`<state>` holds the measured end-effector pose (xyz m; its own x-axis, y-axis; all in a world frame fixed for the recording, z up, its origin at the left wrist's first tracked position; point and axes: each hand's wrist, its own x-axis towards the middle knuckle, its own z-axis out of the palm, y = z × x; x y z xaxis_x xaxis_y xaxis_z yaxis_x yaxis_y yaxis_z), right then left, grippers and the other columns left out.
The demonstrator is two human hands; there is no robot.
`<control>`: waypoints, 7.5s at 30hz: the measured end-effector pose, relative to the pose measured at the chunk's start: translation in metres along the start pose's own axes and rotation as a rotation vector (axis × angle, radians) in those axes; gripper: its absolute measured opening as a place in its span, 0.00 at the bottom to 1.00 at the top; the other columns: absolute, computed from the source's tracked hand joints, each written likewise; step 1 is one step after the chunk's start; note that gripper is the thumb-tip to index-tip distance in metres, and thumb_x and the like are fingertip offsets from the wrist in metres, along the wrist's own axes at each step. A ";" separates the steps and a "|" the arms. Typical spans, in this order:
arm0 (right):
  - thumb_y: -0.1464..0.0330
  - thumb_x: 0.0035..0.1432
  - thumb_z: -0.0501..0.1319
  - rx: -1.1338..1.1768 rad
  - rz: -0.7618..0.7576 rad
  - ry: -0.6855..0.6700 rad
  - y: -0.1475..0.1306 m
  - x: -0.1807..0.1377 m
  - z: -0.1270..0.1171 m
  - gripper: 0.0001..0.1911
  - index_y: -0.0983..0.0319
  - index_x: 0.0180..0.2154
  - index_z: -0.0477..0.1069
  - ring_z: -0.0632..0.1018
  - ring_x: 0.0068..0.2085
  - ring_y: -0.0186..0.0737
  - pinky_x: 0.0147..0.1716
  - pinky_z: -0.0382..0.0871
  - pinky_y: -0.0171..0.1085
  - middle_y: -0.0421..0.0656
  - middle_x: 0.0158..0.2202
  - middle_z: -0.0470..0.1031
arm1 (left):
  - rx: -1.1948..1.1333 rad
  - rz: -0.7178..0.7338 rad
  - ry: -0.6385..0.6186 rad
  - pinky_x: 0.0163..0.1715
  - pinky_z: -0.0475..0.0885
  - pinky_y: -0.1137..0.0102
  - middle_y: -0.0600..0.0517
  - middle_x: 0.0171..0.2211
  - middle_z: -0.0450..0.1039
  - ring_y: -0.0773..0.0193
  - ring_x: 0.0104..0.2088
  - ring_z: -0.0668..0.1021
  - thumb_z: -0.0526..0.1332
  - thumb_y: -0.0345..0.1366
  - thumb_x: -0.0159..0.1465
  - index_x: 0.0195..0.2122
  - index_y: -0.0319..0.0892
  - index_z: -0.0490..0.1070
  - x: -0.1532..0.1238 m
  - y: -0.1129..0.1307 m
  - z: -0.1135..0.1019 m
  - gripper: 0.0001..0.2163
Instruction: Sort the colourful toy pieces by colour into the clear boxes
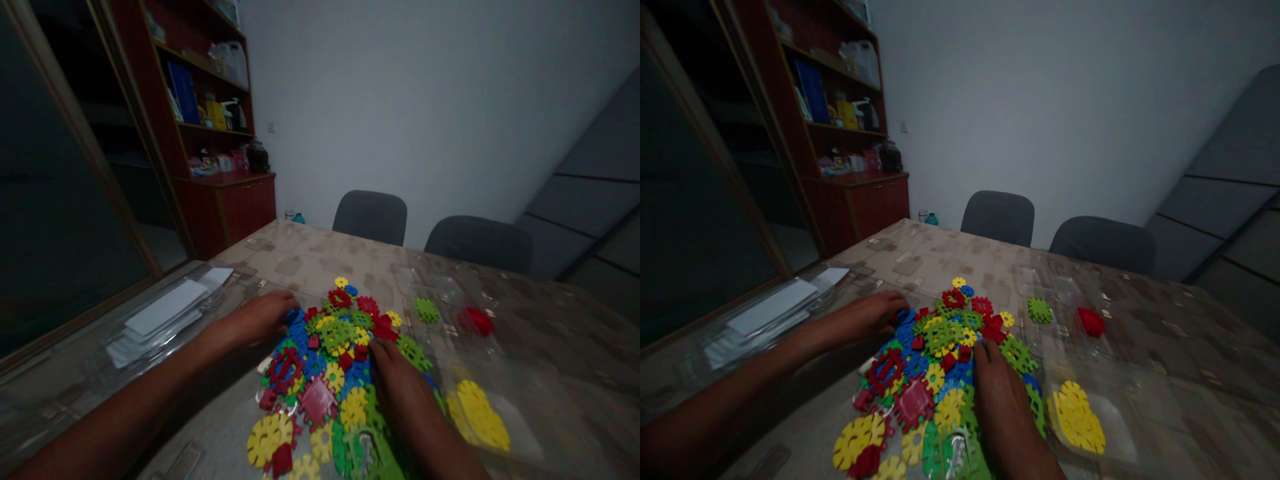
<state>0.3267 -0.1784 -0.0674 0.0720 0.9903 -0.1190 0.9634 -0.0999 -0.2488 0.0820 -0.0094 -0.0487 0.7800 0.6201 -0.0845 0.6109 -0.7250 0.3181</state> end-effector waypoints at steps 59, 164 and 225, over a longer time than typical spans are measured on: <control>0.68 0.52 0.59 0.892 -0.115 0.092 -0.001 -0.006 -0.001 0.01 0.59 0.29 0.68 0.67 0.25 0.35 0.25 0.58 0.32 0.34 0.23 0.65 | -0.842 -0.052 -0.057 0.24 0.65 0.73 0.59 0.23 0.70 0.65 0.24 0.74 0.65 0.35 0.56 0.35 0.43 0.69 -0.001 0.063 0.040 0.08; 0.61 0.60 0.63 0.045 -0.043 0.000 -0.008 -0.021 0.020 0.25 0.62 0.57 0.68 0.74 0.53 0.61 0.51 0.67 0.53 0.56 0.54 0.75 | -0.031 -0.007 -0.200 0.46 0.71 0.65 0.47 0.45 0.75 0.54 0.45 0.77 0.67 0.33 0.61 0.43 0.42 0.73 -0.008 0.019 -0.006 0.09; 0.79 0.43 0.64 0.394 0.002 -0.023 0.008 -0.007 0.014 0.16 0.60 0.37 0.74 0.72 0.34 0.40 0.33 0.57 0.35 0.39 0.31 0.74 | -0.217 0.202 -0.147 0.41 0.65 0.69 0.53 0.43 0.71 0.58 0.45 0.72 0.66 0.22 0.56 0.37 0.44 0.67 -0.015 0.060 0.006 0.13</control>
<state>0.3305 -0.1879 -0.0816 0.0636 0.9881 -0.1403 0.7901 -0.1357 -0.5977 0.1078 -0.0641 -0.0340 0.9034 0.4089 -0.1290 0.4107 -0.7388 0.5344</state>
